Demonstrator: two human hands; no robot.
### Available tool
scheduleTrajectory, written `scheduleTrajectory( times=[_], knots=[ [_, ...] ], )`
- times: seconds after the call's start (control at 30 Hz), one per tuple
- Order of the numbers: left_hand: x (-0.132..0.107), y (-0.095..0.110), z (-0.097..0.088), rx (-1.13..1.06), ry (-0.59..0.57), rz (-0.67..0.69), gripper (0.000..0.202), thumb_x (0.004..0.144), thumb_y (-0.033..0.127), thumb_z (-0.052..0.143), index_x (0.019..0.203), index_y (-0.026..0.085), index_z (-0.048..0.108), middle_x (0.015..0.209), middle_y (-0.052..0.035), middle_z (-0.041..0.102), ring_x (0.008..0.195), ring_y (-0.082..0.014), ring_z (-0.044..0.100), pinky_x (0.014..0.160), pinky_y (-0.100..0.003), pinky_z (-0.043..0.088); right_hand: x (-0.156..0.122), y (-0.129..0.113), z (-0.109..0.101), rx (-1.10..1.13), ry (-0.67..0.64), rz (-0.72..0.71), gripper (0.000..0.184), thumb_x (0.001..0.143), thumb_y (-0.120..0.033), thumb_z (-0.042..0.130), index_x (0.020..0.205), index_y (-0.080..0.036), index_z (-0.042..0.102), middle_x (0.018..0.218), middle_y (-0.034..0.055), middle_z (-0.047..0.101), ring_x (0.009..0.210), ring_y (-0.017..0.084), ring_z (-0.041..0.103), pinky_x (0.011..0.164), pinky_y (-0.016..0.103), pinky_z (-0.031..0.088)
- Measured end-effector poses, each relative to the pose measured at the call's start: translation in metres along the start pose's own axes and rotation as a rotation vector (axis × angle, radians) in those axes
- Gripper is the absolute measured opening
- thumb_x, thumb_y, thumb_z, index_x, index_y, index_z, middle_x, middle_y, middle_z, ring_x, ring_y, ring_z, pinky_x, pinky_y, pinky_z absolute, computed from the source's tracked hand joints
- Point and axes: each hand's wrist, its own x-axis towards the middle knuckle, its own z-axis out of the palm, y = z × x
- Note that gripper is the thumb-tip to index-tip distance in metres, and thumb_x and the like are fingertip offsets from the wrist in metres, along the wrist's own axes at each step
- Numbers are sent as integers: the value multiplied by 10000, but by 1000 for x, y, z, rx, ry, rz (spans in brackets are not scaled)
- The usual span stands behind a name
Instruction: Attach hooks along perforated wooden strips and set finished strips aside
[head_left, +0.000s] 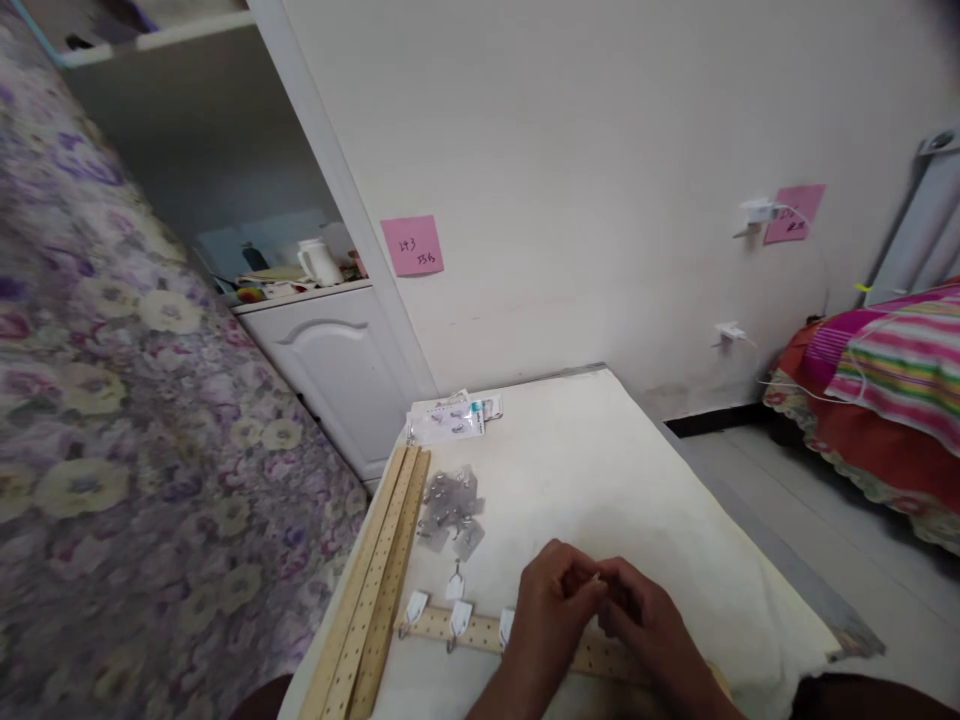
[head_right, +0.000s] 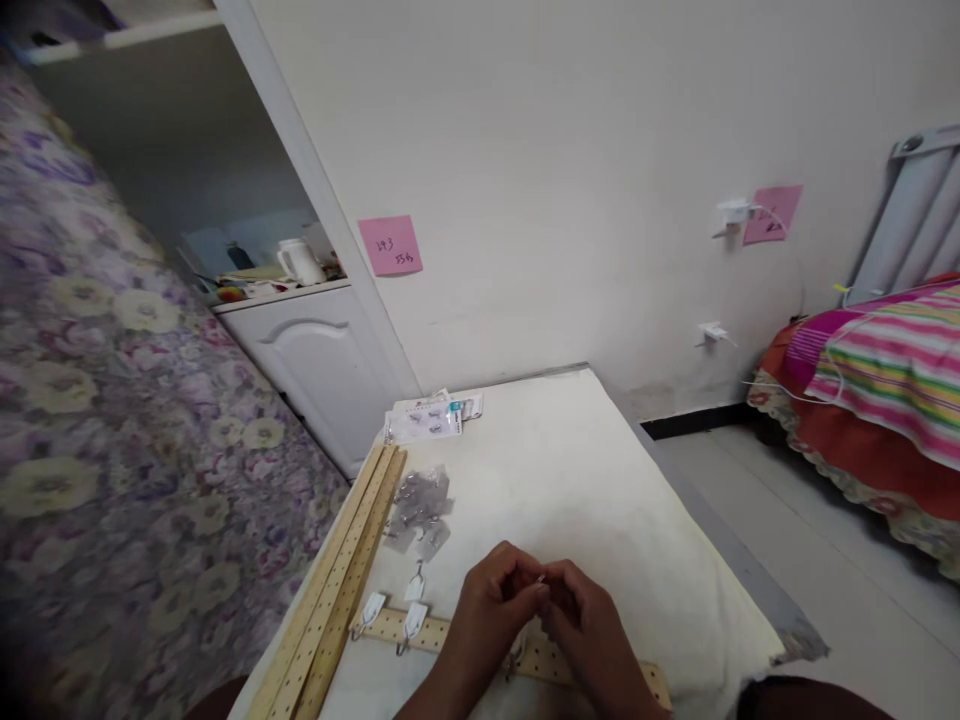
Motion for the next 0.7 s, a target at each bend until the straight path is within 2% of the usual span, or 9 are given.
scheduleTrajectory(
  times=[0.1,0.2,0.27,0.33,0.43,0.6,0.7],
  knots=[
    [-5,-4,-6,1,21,36,126,783,229,582,876,180,652,739,21,553,656,-120,516,615,-232,412,2,4,-1,46,17,54,281,783,-450,620,893,-192,604,618,-44,508,561,130,517,544,248,431],
    [-12,-12,-10,-51,28,-26,195,870,291,477,990,187,589,696,34,544,604,-116,534,579,-235,425,4,8,-3,130,44,88,311,759,-467,639,912,-200,597,632,-58,472,522,113,505,507,242,425],
    [-17,-18,-8,-103,-1,-88,168,871,298,468,955,189,563,658,51,535,541,-102,529,524,-220,415,3,8,-3,163,43,89,308,753,-455,652,919,-201,595,631,-58,478,524,114,516,510,241,428],
    [-21,-23,-3,-166,-41,-142,138,857,310,482,843,187,543,627,58,537,484,-89,518,464,-205,396,2,6,-3,169,21,86,293,759,-448,651,901,-197,596,624,-48,511,533,117,525,524,245,433],
    [-26,-28,6,-266,-71,-216,197,821,353,523,712,194,479,550,62,537,408,-81,488,381,-188,349,0,2,-4,139,-13,86,282,768,-449,640,880,-193,599,649,-25,568,549,124,537,546,254,440],
    [-30,-29,13,-401,-114,-321,216,750,378,563,709,196,454,530,47,596,337,-65,472,319,-164,290,-1,-2,-15,18,-58,91,242,797,-426,597,834,-188,601,613,-30,552,547,125,520,557,257,427],
    [-33,-27,16,-448,-121,-363,213,723,377,561,700,197,448,524,52,595,322,-60,469,304,-158,283,-1,-3,-23,9,-58,77,212,798,-392,596,855,-188,590,661,-33,532,559,112,486,546,248,412]
  ],
)
